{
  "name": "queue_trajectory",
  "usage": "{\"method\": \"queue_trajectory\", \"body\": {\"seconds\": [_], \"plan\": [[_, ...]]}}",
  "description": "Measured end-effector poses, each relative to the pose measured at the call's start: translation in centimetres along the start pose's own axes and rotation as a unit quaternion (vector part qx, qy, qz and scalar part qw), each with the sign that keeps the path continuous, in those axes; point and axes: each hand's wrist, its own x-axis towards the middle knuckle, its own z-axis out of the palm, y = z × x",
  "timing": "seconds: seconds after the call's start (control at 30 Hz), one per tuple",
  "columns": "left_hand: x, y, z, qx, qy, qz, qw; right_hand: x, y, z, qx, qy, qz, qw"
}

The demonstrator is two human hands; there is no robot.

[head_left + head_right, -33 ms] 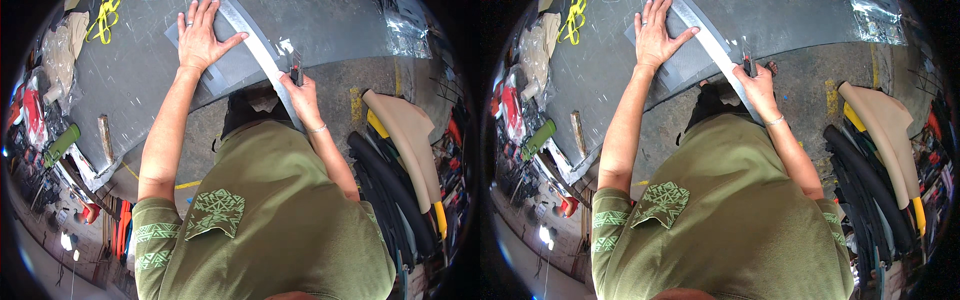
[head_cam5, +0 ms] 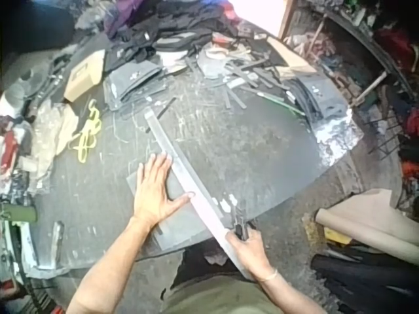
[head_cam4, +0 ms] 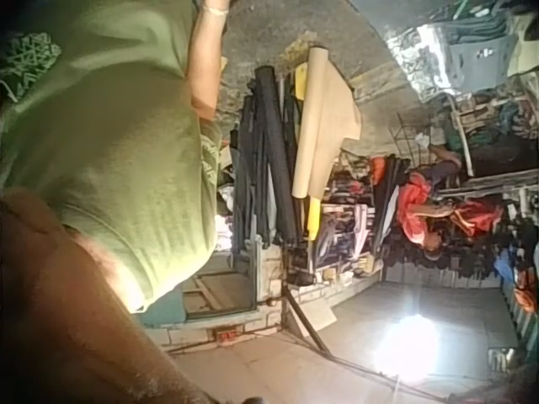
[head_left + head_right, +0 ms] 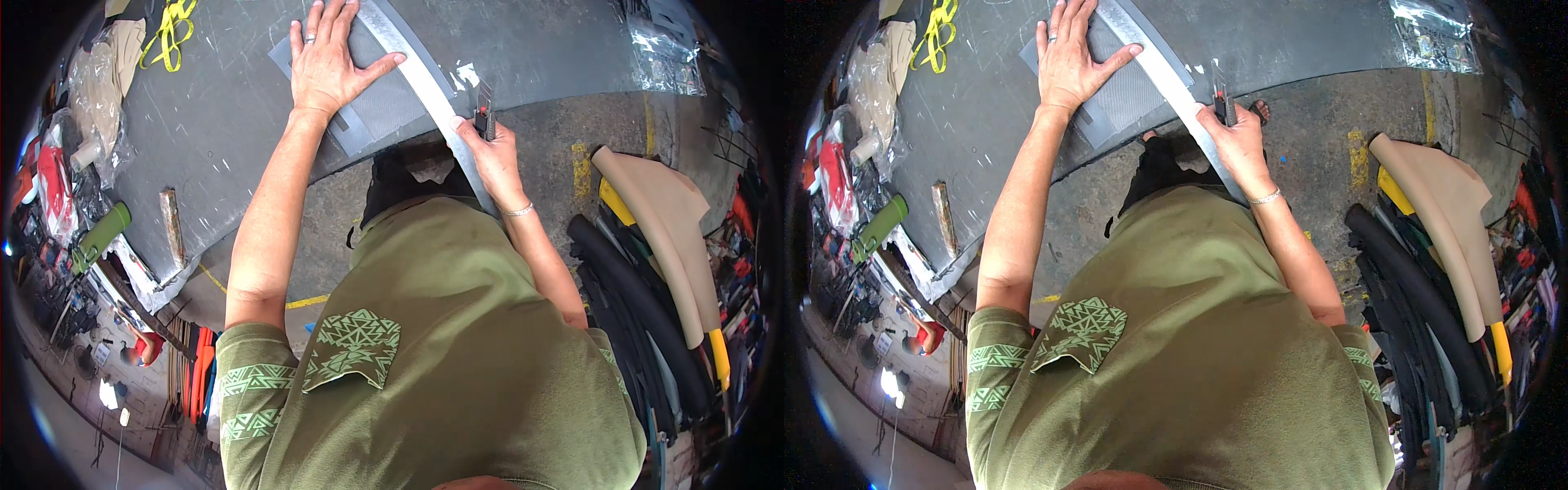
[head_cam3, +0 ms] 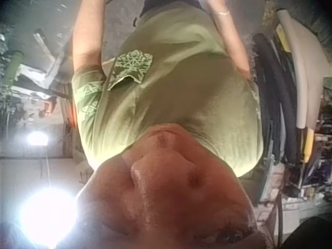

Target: Cutting fabric material for bag production using a utility knife and a metal ruler on a workbench.

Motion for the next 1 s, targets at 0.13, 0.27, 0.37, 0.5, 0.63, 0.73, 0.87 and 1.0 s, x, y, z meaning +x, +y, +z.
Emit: {"method": "queue_trajectory", "body": {"seconds": [0.13,0.27,0.37,0.5,0.63,0.73,0.87,1.0], "plan": [[0.1,0.1,0.0,-0.001,-0.004,-0.003,1.000,0.0,0.0,0.0,0.003,0.001,0.003,1.000],[0.1,0.0,0.0,-0.001,-0.008,-0.006,1.000,0.0,-0.1,-0.1,0.001,0.004,0.009,1.000],[0.0,-0.6,0.5,-0.010,0.012,0.009,1.000,-0.3,-0.7,0.2,-0.003,0.008,0.001,1.000],[0.3,-0.2,-0.4,0.016,-0.019,0.012,1.000,0.1,-0.5,-0.1,-0.047,0.015,-0.005,0.999],[0.1,-1.5,-1.2,-0.285,0.024,0.157,0.945,1.1,0.9,-1.2,-0.113,0.030,-0.046,0.992],[2.0,1.6,-1.8,0.107,-0.131,-0.004,0.986,0.0,0.1,-2.1,-0.112,0.064,-0.063,0.990],[2.0,2.1,-1.6,0.108,-0.129,0.000,0.986,-1.8,1.4,-6.6,-0.055,0.156,-0.013,0.986],[1.8,2.4,-1.7,0.061,-0.162,-0.003,0.985,-3.5,5.5,-11.5,-0.071,0.226,0.014,0.972]]}}
